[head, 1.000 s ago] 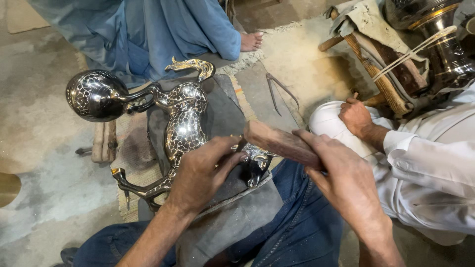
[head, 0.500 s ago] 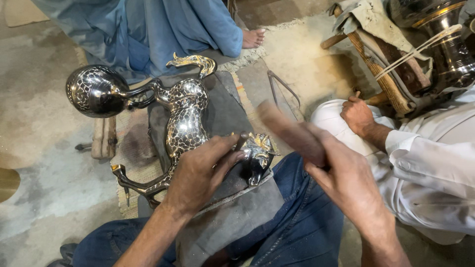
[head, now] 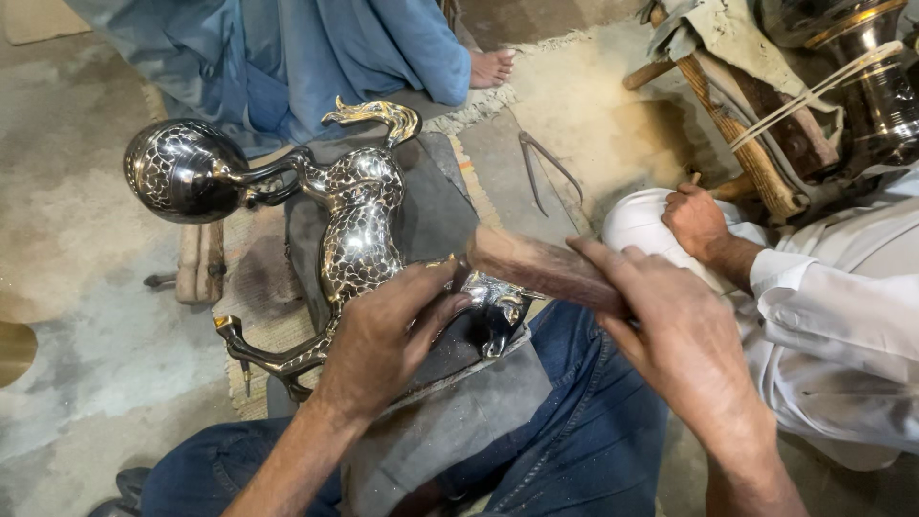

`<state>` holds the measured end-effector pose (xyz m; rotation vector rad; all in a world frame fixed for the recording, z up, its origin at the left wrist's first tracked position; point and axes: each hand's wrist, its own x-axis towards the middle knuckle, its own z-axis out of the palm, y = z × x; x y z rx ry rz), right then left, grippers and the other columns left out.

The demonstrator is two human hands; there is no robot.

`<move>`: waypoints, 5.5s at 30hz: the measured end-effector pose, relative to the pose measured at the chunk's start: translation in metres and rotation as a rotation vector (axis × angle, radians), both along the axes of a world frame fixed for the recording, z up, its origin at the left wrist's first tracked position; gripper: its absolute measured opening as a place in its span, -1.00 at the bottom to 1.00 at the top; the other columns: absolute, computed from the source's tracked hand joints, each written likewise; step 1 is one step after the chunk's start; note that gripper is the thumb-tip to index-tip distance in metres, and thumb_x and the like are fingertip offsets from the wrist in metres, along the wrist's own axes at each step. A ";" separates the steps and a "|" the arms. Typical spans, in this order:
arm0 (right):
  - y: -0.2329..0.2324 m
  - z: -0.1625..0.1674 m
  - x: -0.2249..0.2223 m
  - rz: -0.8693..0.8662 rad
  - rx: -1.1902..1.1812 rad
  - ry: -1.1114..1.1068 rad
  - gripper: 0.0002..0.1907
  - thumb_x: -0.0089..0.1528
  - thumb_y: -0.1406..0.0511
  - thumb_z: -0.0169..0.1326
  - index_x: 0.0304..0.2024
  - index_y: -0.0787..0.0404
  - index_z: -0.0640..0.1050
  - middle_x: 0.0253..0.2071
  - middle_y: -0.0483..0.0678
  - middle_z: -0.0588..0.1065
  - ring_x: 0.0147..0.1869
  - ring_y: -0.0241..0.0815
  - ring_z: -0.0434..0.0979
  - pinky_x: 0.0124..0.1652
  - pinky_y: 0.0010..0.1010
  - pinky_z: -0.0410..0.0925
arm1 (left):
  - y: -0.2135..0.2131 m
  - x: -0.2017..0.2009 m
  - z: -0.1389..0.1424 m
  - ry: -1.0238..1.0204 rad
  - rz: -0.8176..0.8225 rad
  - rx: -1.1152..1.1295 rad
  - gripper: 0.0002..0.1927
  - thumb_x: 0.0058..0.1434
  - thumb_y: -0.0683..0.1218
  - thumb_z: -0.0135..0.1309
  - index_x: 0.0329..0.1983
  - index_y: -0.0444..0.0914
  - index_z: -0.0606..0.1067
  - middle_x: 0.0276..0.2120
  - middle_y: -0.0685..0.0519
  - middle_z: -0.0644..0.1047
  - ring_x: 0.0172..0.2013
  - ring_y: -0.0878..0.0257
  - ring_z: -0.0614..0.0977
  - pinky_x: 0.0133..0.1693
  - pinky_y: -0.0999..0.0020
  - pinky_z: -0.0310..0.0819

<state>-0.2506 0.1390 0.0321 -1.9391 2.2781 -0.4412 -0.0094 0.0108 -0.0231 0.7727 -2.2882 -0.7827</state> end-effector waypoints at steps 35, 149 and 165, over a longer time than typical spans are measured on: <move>-0.015 0.002 0.006 0.140 -0.052 0.175 -0.16 0.01 0.28 0.33 0.37 0.05 0.40 -0.30 -0.01 0.53 -0.25 -0.05 0.56 -0.14 -0.09 0.42 | 0.000 0.018 -0.019 0.072 -0.018 -0.014 -0.72 0.33 -0.09 0.14 0.08 -0.22 0.54 -0.18 -0.02 0.67 -0.27 0.24 0.75 -0.27 0.40 0.74; -0.070 -0.030 0.009 0.485 -0.516 0.424 -0.65 0.04 0.34 0.30 -0.18 0.17 0.45 -0.31 -0.05 0.49 -0.23 -0.06 0.49 -0.24 -0.20 0.34 | 0.032 0.037 -0.073 0.026 0.189 -0.235 -0.64 0.39 -0.05 0.15 0.21 -0.17 0.44 -0.04 -0.07 0.66 -0.14 0.16 0.75 -0.16 0.37 0.75; -0.069 -0.033 0.010 0.484 -0.375 0.043 -0.68 0.19 0.41 0.24 -0.04 0.21 0.46 -0.18 -0.05 0.47 -0.09 -0.08 0.48 -0.08 -0.22 0.35 | 0.035 0.039 -0.050 0.052 0.124 -0.183 -0.74 0.36 -0.07 0.17 0.07 -0.19 0.49 -0.11 0.00 0.66 -0.22 0.21 0.75 -0.17 0.39 0.74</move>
